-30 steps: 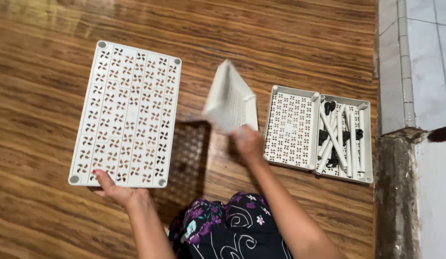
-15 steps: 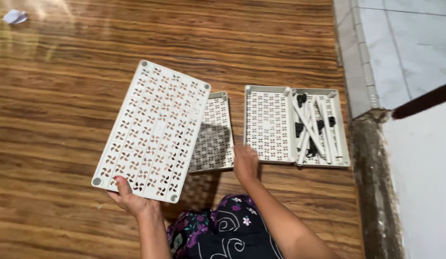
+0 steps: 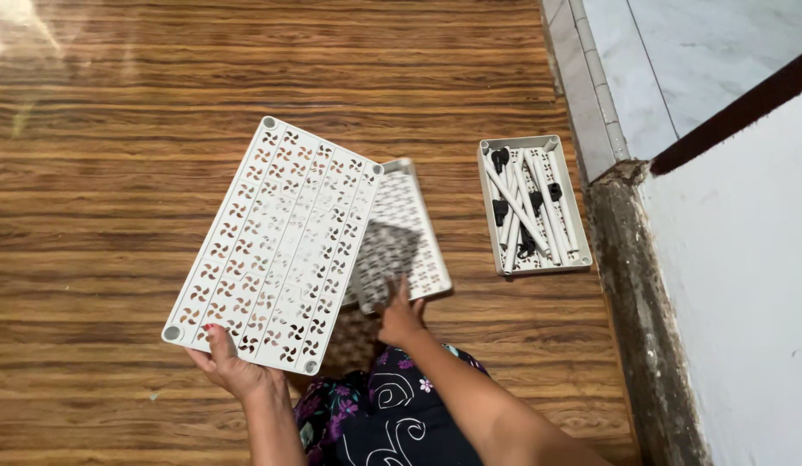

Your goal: The person assembles a multi-tier plastic storage rack by inserting white plastic poles into the corners of perforated trays and attaching black connectors. The person arranges the trays, inserts the poles, and stacks the trays to form a vertical rack structure.

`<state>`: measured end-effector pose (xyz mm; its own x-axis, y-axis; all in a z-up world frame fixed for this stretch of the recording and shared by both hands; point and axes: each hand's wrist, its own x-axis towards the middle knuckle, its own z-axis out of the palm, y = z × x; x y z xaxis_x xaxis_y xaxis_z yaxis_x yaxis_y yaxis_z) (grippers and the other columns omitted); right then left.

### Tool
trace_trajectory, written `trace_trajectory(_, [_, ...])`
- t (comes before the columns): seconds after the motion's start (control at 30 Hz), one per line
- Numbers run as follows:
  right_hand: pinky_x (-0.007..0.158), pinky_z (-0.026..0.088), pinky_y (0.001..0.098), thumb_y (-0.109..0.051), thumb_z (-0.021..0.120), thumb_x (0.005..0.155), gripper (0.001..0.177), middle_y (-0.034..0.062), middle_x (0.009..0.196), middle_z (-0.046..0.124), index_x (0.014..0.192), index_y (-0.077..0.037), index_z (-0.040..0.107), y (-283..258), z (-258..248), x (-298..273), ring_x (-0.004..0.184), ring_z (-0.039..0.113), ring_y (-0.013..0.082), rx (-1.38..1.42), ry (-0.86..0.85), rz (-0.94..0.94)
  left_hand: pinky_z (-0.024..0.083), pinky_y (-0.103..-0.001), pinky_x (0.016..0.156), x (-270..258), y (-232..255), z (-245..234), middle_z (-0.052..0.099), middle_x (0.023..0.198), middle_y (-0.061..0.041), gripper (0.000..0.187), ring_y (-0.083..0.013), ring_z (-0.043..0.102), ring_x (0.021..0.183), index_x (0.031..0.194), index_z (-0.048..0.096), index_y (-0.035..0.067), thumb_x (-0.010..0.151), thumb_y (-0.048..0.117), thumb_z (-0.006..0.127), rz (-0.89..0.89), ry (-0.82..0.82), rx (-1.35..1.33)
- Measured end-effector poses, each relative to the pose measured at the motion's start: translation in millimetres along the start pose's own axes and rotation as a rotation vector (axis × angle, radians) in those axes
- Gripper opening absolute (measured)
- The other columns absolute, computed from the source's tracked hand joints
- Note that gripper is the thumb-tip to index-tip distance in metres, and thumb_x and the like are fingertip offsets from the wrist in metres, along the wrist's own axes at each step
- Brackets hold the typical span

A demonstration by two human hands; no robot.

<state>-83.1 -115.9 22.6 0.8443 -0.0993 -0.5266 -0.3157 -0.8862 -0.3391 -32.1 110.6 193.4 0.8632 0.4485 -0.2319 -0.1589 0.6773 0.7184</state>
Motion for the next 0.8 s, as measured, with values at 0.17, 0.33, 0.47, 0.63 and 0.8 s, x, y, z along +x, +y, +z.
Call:
trace_trajectory(0.17, [0.120, 0.024, 0.0652, -0.022, 0.070, 0.076, 0.077, 0.0273, 0.160, 0.025, 0.147, -0.006, 0.045, -4.8, -4.9, 24.0, 0.150, 0.015, 0.0458, 0.212, 0.328, -0.209, 0.056, -0.045, 0.096, 7.9, -3.4, 11.3, 0.058, 0.145, -0.022, 0.078, -0.0318, 0.067, 0.127, 0.157, 0.025, 0.018, 0.093, 0.011, 0.069, -0.042, 0.078, 0.080])
trace_trajectory(0.33, [0.118, 0.029, 0.0541, -0.012, 0.066, 0.084, 0.053, 0.0273, 0.159, 0.031, 0.136, -0.003, 0.055, 126.3, -51.3, 32.9, 0.146, 0.032, 0.0434, 0.165, 0.767, 0.288, 0.056, -0.047, 0.103, 21.1, -13.2, 14.9, 0.057, 0.146, -0.020, 0.078, -0.0311, 0.066, 0.127, 0.159, 0.030, 0.012, 0.094, 0.006, 0.072, 0.025, -0.095, 0.028])
trace_trajectory(0.47, [0.120, 0.014, 0.0722, -0.009, 0.063, 0.094, 0.051, 0.0187, 0.167, 0.016, 0.144, -0.014, 0.056, 220.1, -75.3, 10.5, 0.155, 0.006, 0.0499, 0.002, 0.568, 0.612, 0.057, -0.048, 0.100, 22.2, -23.6, 8.7, 0.060, 0.141, -0.020, 0.077, -0.0308, 0.067, 0.123, 0.156, 0.031, 0.012, 0.091, 0.007, 0.073, 0.016, -0.062, -0.011])
trace_trajectory(0.63, [0.120, 0.012, 0.0709, -0.003, 0.067, 0.088, 0.055, 0.0151, 0.175, 0.003, 0.140, -0.020, 0.061, 209.5, -70.2, 11.8, 0.159, -0.005, 0.0443, 0.022, 0.524, 0.512, 0.058, -0.047, 0.103, 19.4, -25.4, 2.9, 0.058, 0.145, -0.021, 0.075, -0.0315, 0.066, 0.125, 0.159, 0.032, 0.009, 0.095, 0.006, 0.071, 0.041, -0.072, 0.015])
trace_trajectory(0.8, [0.120, 0.012, 0.0698, -0.007, 0.071, 0.082, 0.064, 0.0160, 0.172, -0.001, 0.143, -0.021, 0.056, 171.8, -45.9, 29.0, 0.157, -0.004, 0.0415, 0.009, 0.445, 0.426, 0.056, -0.044, 0.097, 20.3, -16.1, -3.3, 0.058, 0.144, -0.021, 0.080, -0.0304, 0.067, 0.125, 0.158, 0.027, 0.015, 0.091, 0.008, 0.070, 0.009, 0.065, 0.061])
